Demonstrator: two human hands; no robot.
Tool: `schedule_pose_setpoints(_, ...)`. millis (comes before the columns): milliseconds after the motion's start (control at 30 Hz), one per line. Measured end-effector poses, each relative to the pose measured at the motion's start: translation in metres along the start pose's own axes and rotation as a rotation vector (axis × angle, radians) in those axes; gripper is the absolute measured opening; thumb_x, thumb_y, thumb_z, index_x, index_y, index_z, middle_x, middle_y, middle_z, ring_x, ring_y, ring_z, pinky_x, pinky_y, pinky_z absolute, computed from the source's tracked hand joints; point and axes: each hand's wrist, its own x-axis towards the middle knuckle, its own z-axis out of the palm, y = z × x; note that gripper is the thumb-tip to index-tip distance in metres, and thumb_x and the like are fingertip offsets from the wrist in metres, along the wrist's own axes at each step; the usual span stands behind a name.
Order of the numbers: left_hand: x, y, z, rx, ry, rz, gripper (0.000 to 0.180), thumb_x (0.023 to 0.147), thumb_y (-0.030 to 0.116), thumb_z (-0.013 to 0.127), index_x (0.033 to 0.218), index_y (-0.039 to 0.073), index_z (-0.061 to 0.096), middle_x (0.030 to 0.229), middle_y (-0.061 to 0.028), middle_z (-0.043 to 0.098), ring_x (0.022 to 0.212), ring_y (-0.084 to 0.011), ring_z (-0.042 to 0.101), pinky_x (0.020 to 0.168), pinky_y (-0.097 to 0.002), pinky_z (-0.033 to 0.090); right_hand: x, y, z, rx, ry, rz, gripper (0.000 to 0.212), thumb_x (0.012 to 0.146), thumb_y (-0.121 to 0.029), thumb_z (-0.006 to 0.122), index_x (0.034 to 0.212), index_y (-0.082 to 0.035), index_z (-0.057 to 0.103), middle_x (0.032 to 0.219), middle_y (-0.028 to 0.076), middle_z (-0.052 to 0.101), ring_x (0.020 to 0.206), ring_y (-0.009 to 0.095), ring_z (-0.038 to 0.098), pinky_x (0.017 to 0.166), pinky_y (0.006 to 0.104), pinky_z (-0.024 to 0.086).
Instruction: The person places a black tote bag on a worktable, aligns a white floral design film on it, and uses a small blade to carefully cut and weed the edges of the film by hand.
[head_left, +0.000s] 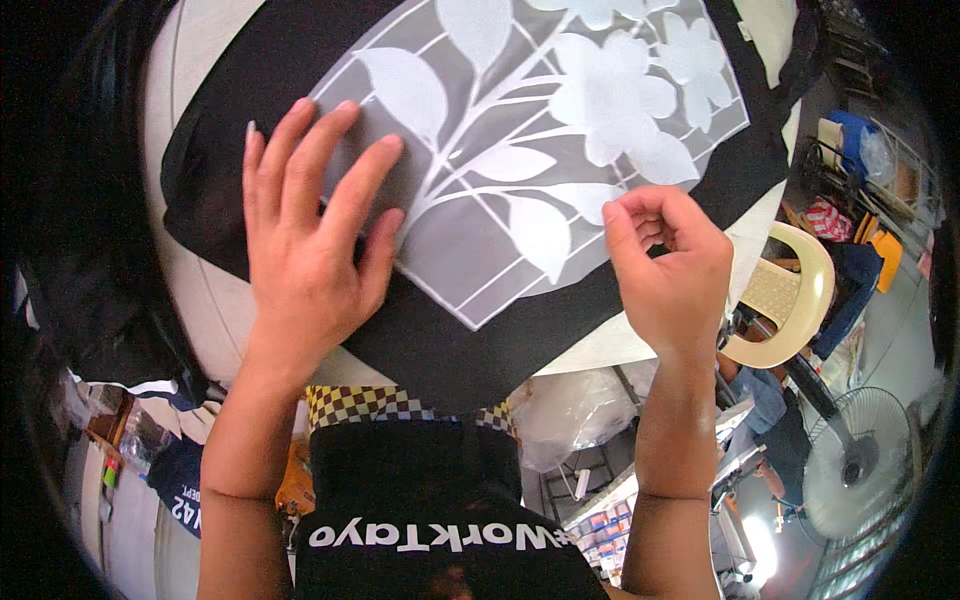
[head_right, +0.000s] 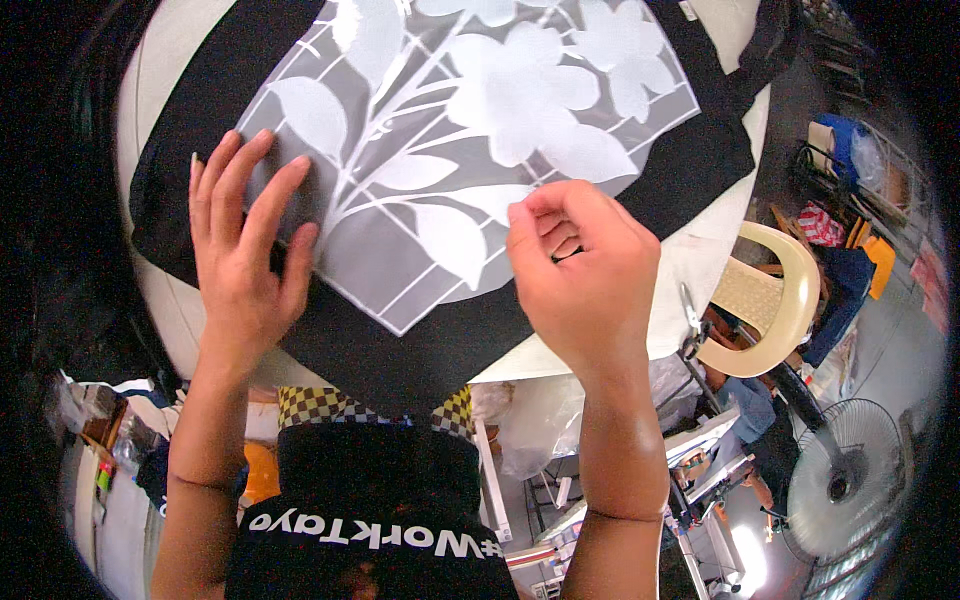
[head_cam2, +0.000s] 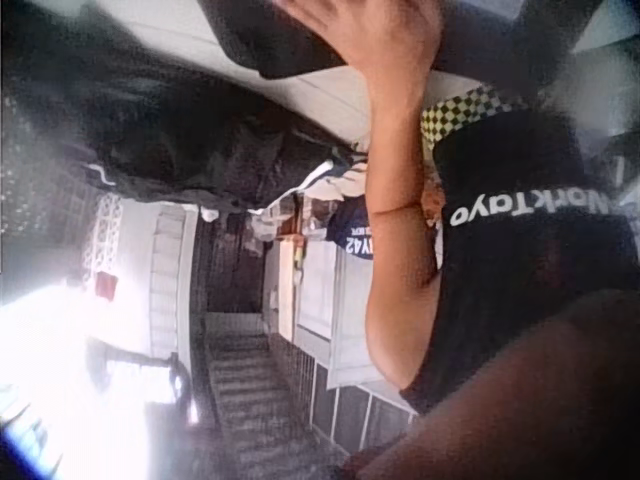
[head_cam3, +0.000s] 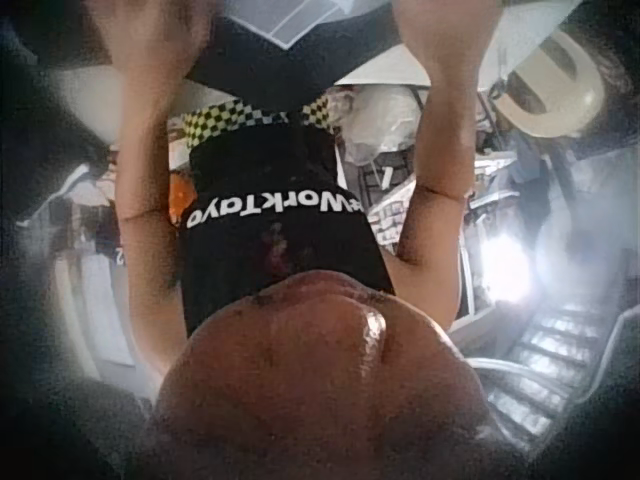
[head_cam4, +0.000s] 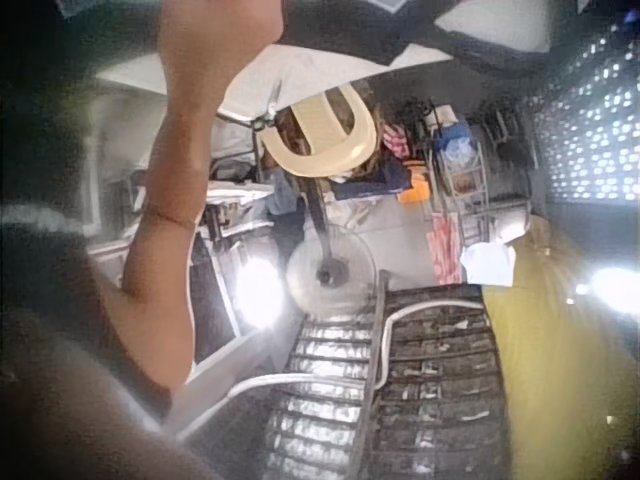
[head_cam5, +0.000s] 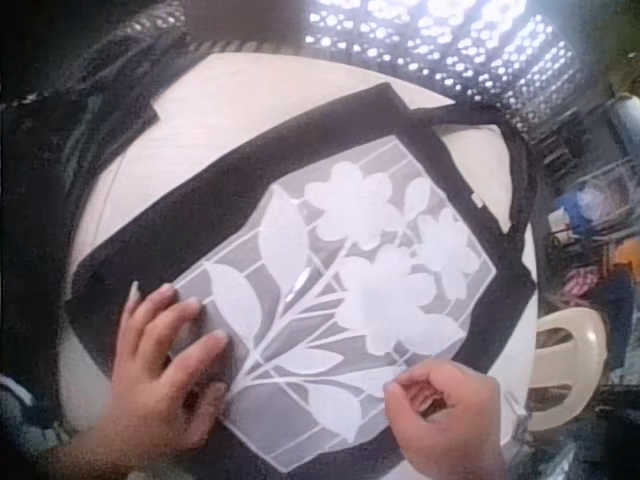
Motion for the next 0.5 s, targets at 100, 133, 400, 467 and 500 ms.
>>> schedule_pose_setpoints(100,-0.005,-0.004,0.003,-0.04,0.035,0.044,0.052,0.084,0.01,0.077,0.134,0.02,0.068,0.153,-0.0149,0.051,0.149,-0.0397,0.04,0.124,-0.0632,0.024,-0.006,-0.015,0.02,0.05,-0.049,0.011,0.005,0.09,-0.002,0.076,0.091,0.002,0.072,0.076,0.001,0.07,0.066,0.004,0.06,0.059,0.0195,0.047)
schedule_pose_setpoints(133,-0.006,-0.004,0.004,-0.06,0.05,0.066,0.052,0.084,0.009,0.077,0.134,0.02,0.069,0.154,-0.0153,0.049,0.15,-0.0401,0.039,0.124,-0.0633,0.024,-0.005,-0.019,0.024,0.028,-0.057,0.016,0.006,0.09,-0.002,0.076,0.091,0.002,0.072,0.075,0.001,0.07,0.065,0.004,0.06,0.058,0.0196,0.047)
schedule_pose_setpoints(400,-0.01,0.019,0.001,-0.139,-0.081,0.1,0.038,0.08,0.014,0.08,0.117,0.024,0.078,0.144,-0.0094,0.061,0.143,-0.0369,0.049,0.123,-0.0636,0.024,-0.002,-0.056,0.056,0.045,-0.136,0.181,0.014,0.087,-0.007,0.079,0.082,0.002,0.07,0.066,0.003,0.07,0.059,0.005,0.06,0.055,0.0223,0.047)
schedule_pose_setpoints(467,-0.013,0.021,0.007,-0.15,-0.056,0.087,0.038,0.08,0.018,0.08,0.118,0.023,0.077,0.145,-0.0068,0.061,0.144,-0.0342,0.048,0.123,-0.0662,0.019,0.002,-0.052,0.063,-0.111,-0.064,0.052,0.019,0.082,-0.014,0.077,0.072,-0.002,0.067,0.062,0.015,0.066,0.053,0.028,0.068,0.053,0.0381,0.051)
schedule_pose_setpoints(500,-0.013,0.019,0.007,-0.143,-0.058,0.086,0.038,0.081,0.019,0.078,0.119,0.022,0.077,0.145,-0.0059,0.061,0.144,-0.0338,0.047,0.123,-0.0689,0.016,0.003,-0.053,0.06,-0.138,-0.06,0.085,0.019,0.082,-0.015,0.076,0.071,-0.002,0.067,0.062,0.016,0.066,0.053,0.029,0.068,0.053,0.0389,0.051)
